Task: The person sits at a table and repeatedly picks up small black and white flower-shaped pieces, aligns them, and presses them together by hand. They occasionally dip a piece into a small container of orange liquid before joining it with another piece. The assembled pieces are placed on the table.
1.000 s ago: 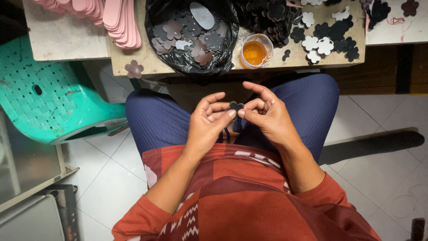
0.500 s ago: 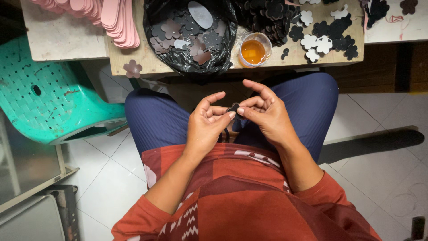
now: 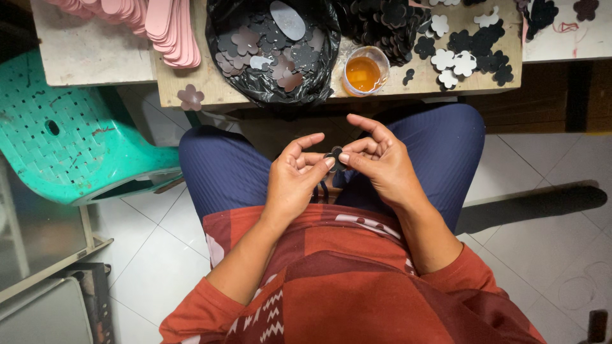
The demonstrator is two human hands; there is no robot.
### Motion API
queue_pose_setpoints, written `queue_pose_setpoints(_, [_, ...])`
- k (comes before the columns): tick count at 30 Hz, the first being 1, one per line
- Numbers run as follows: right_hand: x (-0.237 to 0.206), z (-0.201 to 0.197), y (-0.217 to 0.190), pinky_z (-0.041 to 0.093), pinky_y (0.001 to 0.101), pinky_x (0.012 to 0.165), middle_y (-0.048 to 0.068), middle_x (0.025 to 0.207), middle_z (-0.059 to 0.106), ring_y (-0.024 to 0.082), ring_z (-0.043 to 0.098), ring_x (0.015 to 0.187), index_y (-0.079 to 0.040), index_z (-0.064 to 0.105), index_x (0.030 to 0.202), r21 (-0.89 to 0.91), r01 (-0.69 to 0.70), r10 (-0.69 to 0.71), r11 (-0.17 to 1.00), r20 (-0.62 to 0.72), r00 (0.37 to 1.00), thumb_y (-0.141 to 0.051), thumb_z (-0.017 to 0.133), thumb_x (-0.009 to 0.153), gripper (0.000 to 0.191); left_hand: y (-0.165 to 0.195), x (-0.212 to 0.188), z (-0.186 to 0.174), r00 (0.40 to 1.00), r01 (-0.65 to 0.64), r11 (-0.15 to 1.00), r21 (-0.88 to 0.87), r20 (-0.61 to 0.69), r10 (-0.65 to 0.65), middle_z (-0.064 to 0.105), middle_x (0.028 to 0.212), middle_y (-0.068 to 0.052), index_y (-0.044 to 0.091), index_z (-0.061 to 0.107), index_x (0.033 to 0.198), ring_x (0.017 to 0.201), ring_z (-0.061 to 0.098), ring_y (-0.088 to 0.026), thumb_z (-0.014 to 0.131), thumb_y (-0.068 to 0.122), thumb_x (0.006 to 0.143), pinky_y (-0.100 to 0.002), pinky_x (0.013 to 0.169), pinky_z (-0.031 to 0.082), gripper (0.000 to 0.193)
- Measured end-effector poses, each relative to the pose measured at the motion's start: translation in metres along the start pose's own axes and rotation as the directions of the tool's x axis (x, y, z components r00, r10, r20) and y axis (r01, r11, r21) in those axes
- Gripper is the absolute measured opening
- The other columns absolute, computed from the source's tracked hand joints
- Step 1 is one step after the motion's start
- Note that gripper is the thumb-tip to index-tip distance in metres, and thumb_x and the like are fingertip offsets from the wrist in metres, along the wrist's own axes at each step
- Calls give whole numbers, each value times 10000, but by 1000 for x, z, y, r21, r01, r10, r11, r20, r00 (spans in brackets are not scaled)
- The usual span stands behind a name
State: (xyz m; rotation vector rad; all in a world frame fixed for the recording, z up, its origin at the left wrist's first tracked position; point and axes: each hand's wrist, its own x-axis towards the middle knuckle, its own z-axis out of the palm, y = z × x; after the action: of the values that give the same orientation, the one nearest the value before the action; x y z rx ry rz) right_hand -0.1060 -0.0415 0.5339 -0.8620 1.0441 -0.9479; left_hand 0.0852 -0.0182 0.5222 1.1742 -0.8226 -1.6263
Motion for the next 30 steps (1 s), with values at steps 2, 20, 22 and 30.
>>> queue_pose_setpoints(2, [0,0,0,580,239,837,71,976,727,106,701,900,28,451,1509,-3,-1,1,1000,1,1000,50,718,891,673,0,0,0,1000,4,1000,-9,0,-4,745,946,-99,-53,541,1378,802,692,-90,711,5,928,-216,704,561,484])
queue_pose_setpoints(20, [4,0,4,570,238,823,69,968,733,100,698,884,18,471,1496,6,-11,11,1000,-4,1000,49,710,900,643,-15,11,-18,989,-110,989,-101,-113,98,729,934,-70,-27,605,1245,818,697,-86,724,32,947,-215,725,584,327])
queue_pose_setpoints(22, [5,-1,6,567,237,821,70,968,735,101,700,885,18,468,1494,7,-9,9,1000,-9,1000,47,710,899,643,-17,13,-24,968,-166,983,-73,-203,148,656,845,-36,-31,653,1154,750,617,-70,695,110,1027,-209,668,537,194])
queue_pose_setpoints(30, [6,-1,10,567,244,803,65,947,733,101,694,860,18,476,1491,-12,-6,6,1000,-2,1000,31,717,887,650,-28,12,-18,997,-74,996,-46,15,75,700,988,-21,25,576,1264,853,682,-69,744,8,891,-208,730,569,410])
